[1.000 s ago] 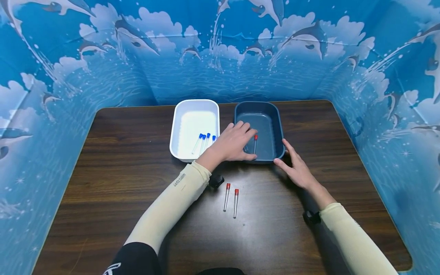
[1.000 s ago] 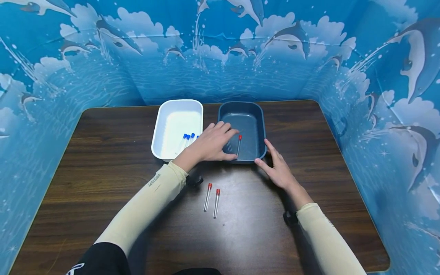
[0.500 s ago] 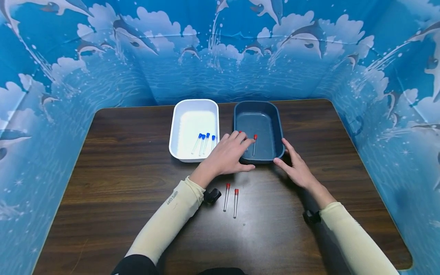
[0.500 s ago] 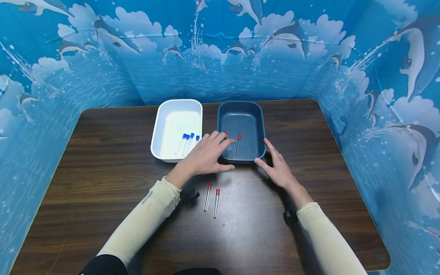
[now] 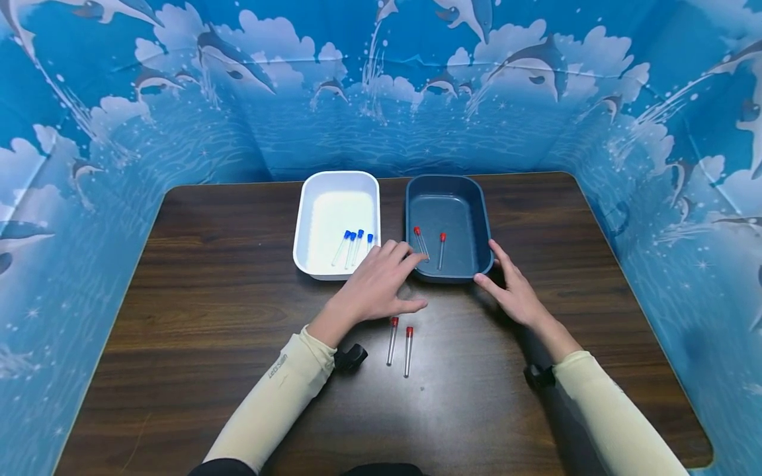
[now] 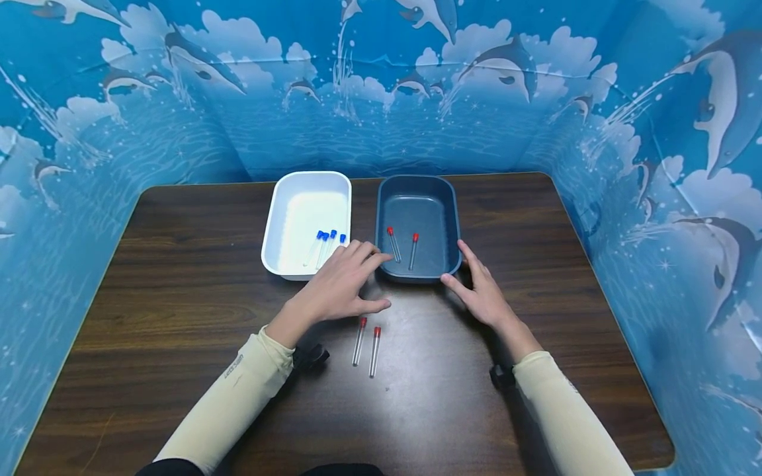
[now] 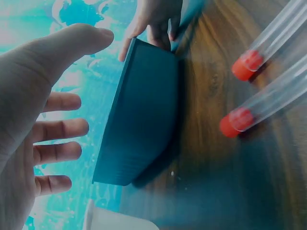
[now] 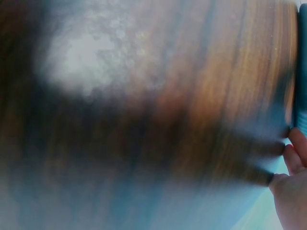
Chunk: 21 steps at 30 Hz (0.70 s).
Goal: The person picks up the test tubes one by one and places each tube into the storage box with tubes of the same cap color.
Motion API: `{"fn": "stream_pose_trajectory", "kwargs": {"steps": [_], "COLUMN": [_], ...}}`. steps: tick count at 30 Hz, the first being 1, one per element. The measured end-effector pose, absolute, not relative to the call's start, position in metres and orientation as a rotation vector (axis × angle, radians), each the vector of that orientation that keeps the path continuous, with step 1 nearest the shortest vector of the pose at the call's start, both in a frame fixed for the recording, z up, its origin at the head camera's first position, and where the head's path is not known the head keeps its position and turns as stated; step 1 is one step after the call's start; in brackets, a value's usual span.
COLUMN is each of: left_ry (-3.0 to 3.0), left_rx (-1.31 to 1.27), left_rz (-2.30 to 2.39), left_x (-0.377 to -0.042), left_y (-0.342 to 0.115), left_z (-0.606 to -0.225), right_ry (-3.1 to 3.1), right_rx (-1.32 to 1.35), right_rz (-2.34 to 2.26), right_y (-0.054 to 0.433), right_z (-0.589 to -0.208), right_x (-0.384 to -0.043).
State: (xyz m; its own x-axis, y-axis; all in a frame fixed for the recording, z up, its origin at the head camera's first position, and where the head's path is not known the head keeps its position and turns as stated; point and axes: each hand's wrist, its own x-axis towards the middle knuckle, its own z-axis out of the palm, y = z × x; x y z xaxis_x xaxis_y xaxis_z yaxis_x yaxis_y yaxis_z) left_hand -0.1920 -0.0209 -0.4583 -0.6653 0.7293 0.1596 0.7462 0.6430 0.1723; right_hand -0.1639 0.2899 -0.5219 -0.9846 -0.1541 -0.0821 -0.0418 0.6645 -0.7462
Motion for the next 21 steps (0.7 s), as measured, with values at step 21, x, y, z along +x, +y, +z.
{"fn": "stream_pose_trajectory", "kwargs": {"steps": [21], "left_ry": [-2.904], "left_rx": [-1.305], "left_rz": [-0.492], "left_x": [-0.151], "left_y": [-0.068], "left_z": [-0.502], "right_ry": [2.718], "right_rx": [-0.145], "right_rz": [-1.233], "right_y": [0.290], "right_z": [-0.521], "right_x": [-0.163]}}
